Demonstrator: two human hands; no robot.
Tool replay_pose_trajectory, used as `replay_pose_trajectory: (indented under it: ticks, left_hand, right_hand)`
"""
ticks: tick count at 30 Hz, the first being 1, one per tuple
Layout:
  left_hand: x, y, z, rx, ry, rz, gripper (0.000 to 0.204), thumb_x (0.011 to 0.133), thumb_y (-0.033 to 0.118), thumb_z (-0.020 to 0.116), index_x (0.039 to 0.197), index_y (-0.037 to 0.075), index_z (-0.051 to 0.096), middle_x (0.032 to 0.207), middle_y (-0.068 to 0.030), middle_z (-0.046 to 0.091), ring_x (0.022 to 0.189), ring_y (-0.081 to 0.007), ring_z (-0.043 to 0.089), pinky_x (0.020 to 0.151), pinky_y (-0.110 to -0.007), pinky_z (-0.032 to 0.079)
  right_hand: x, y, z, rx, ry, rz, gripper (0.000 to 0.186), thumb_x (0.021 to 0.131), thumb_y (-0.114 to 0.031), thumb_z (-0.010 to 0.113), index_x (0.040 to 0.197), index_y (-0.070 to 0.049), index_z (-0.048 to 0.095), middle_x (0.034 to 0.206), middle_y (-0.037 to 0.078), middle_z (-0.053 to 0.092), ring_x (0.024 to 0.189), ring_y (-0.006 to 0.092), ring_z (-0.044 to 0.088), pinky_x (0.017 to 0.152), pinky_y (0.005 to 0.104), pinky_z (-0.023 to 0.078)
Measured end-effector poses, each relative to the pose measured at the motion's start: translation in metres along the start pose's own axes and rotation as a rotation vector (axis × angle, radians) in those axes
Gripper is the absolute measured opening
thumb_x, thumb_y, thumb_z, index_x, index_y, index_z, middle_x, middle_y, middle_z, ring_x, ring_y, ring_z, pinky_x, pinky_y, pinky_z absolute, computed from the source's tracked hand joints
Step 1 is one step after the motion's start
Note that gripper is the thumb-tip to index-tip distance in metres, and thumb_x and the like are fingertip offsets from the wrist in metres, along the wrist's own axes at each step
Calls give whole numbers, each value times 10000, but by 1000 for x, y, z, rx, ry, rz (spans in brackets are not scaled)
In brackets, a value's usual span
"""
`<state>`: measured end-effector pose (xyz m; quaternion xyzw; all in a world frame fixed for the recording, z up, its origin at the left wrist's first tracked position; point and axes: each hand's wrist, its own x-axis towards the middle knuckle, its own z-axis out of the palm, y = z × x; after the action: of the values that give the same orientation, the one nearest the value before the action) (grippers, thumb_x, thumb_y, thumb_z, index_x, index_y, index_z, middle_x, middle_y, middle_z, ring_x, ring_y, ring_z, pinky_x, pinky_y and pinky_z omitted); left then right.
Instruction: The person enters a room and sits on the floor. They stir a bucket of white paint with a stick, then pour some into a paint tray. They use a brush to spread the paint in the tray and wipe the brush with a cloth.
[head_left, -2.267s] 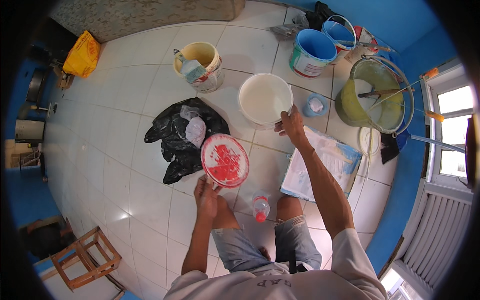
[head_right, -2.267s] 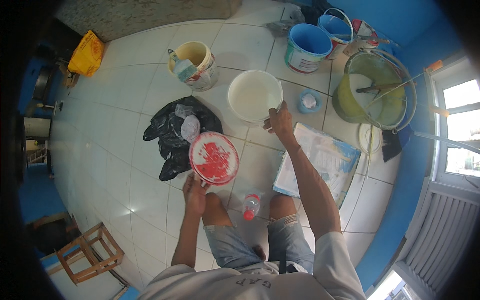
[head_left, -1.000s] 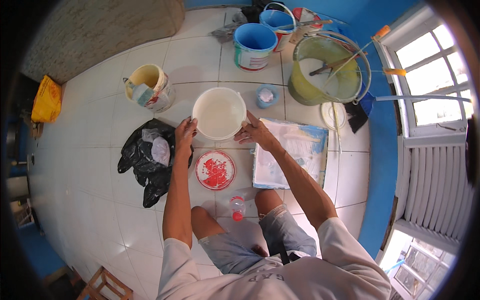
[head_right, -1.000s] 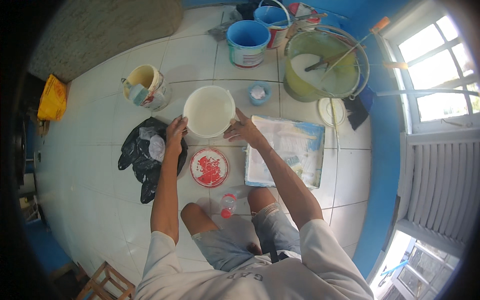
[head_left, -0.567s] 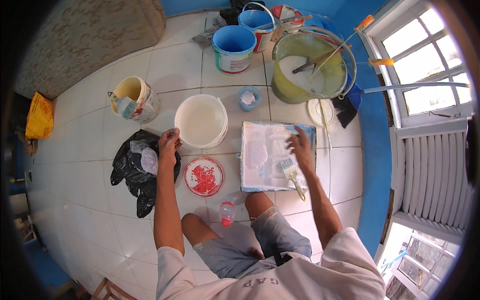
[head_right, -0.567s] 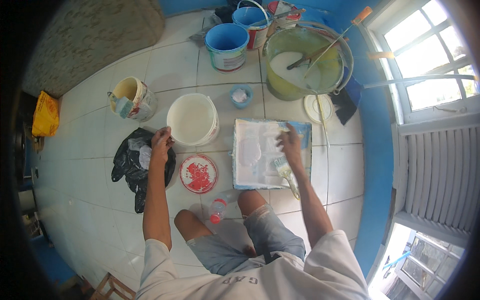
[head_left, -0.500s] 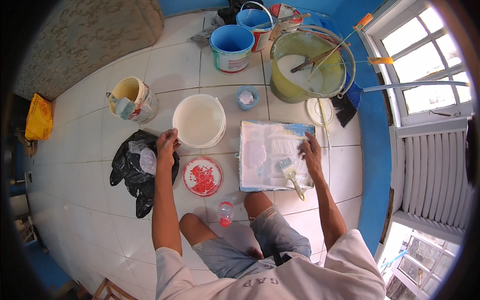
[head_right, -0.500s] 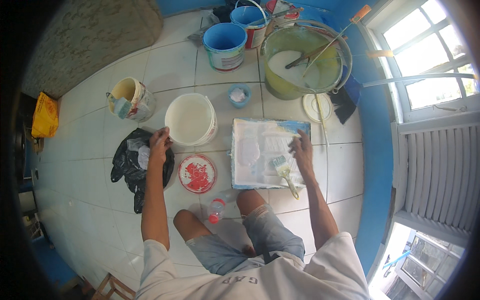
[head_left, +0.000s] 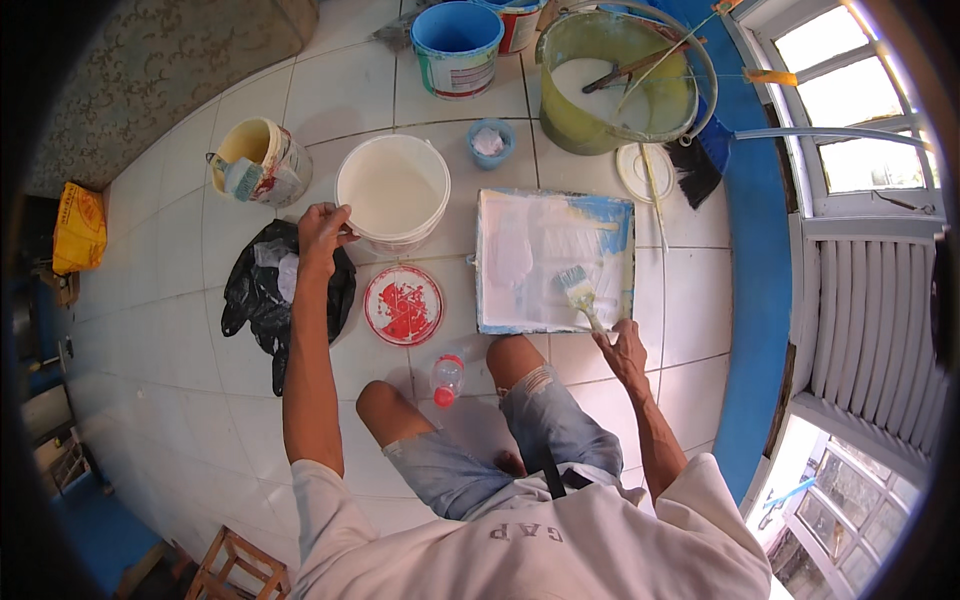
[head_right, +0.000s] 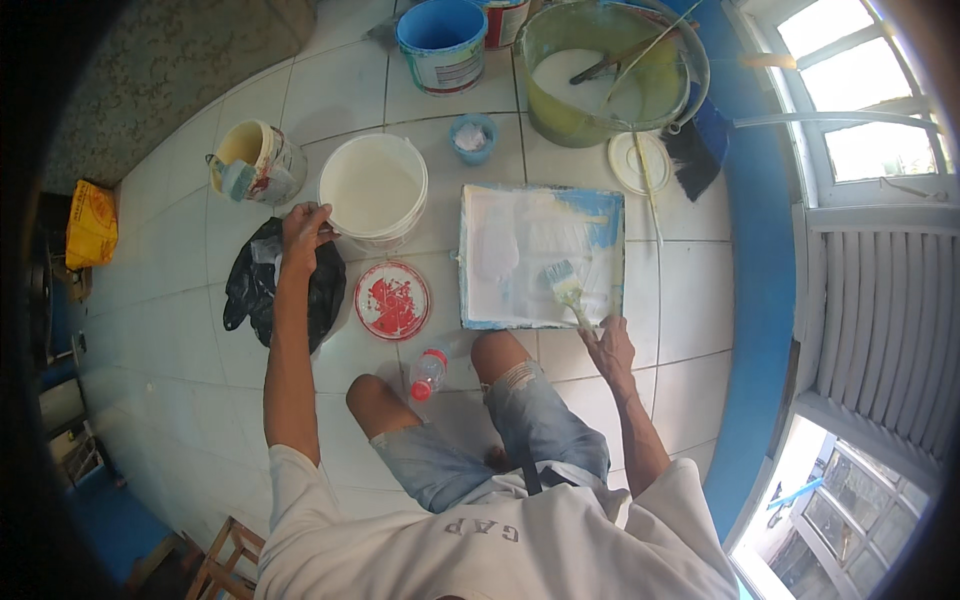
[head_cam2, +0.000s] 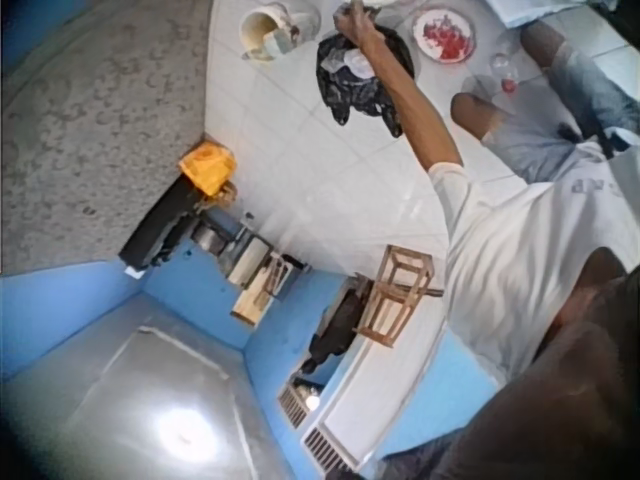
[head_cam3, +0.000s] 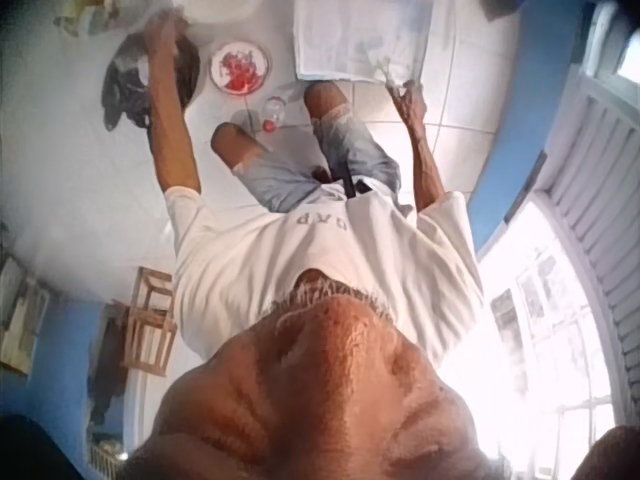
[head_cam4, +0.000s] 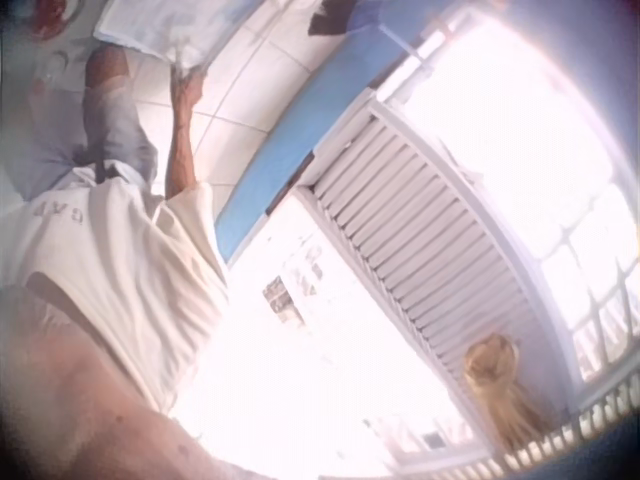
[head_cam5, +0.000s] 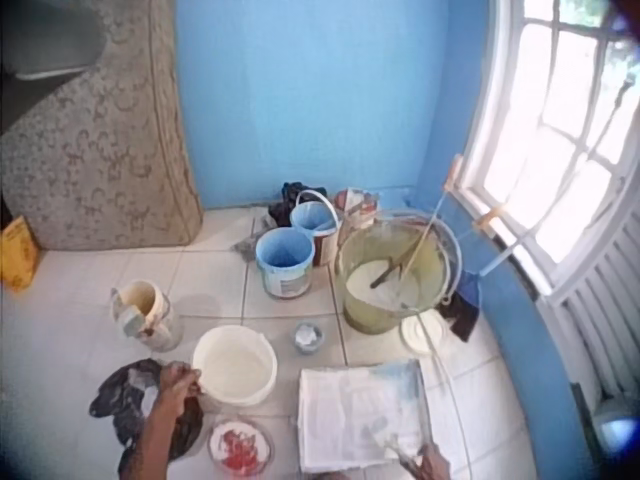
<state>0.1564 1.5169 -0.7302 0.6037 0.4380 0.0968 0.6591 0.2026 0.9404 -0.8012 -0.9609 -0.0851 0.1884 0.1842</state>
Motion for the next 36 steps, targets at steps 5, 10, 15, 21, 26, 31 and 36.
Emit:
replay_pose_trajectory:
  ticks: [5, 10, 15, 21, 26, 31, 36]
  left_hand:
    - [-8, 16, 1, 17, 18, 69, 278, 868, 101, 730, 1013, -9, 519, 858, -112, 626, 669, -168, 660, 566, -309, 607]
    - [-10, 15, 0, 128, 46, 108, 304, 861, 125, 728, 1049, -22, 539, 886, -102, 631, 697, -169, 660, 606, -322, 611]
    - [-5, 11, -6, 237, 80, 142, 304, 834, 122, 719, 1026, -38, 546, 871, -106, 640, 625, -162, 633, 559, -295, 553]
    - [-11, 12, 3, 401, 51, 154, 268, 887, 152, 691, 1048, -7, 548, 901, -65, 604, 745, -144, 629, 640, -296, 549]
    - [-13, 4, -17, 364, 55, 145, 231, 901, 119, 674, 1041, 1, 533, 896, -62, 595, 737, -139, 622, 644, -291, 558]
    - [-8, 9, -7, 291, 52, 153, 194, 909, 93, 660, 1019, 11, 522, 881, -66, 595, 707, -124, 617, 613, -269, 558]
    - [-2, 2, -11, 301, 72, 180, 234, 892, 113, 697, 1003, -5, 528, 839, -71, 601, 645, -119, 603, 564, -263, 533]
  right_hand:
    - [0, -32, 2, -90, 6, 105, 593, 817, -406, 811, 1120, -14, 486, 1109, 185, 575, 950, 377, 629, 746, 467, 521]
    - [0, -32, -4, -85, 17, 174, 548, 869, -430, 747, 1126, -15, 498, 1085, 198, 586, 945, 382, 629, 749, 476, 518]
    - [81, 11, -15, 39, 301, -18, 305, 974, -308, 632, 1107, -39, 572, 1039, 192, 615, 879, 366, 633, 752, 463, 517]
    - [217, 60, -34, -53, 420, 105, 383, 937, -227, 635, 1273, -54, 579, 1223, 224, 586, 1129, 410, 587, 923, 512, 495]
    - [254, 70, -11, -221, 260, 265, 418, 904, -210, 646, 1288, -63, 569, 1154, 211, 650, 1102, 421, 621, 896, 594, 490]
    - [255, 115, -3, -96, 261, 138, 314, 926, -202, 604, 1189, -32, 627, 931, 169, 696, 845, 383, 686, 724, 516, 554]
    - [203, 101, -29, 857, 142, 312, 277, 975, -227, 608, 1148, -19, 667, 825, 46, 642, 696, 154, 624, 551, 310, 532]
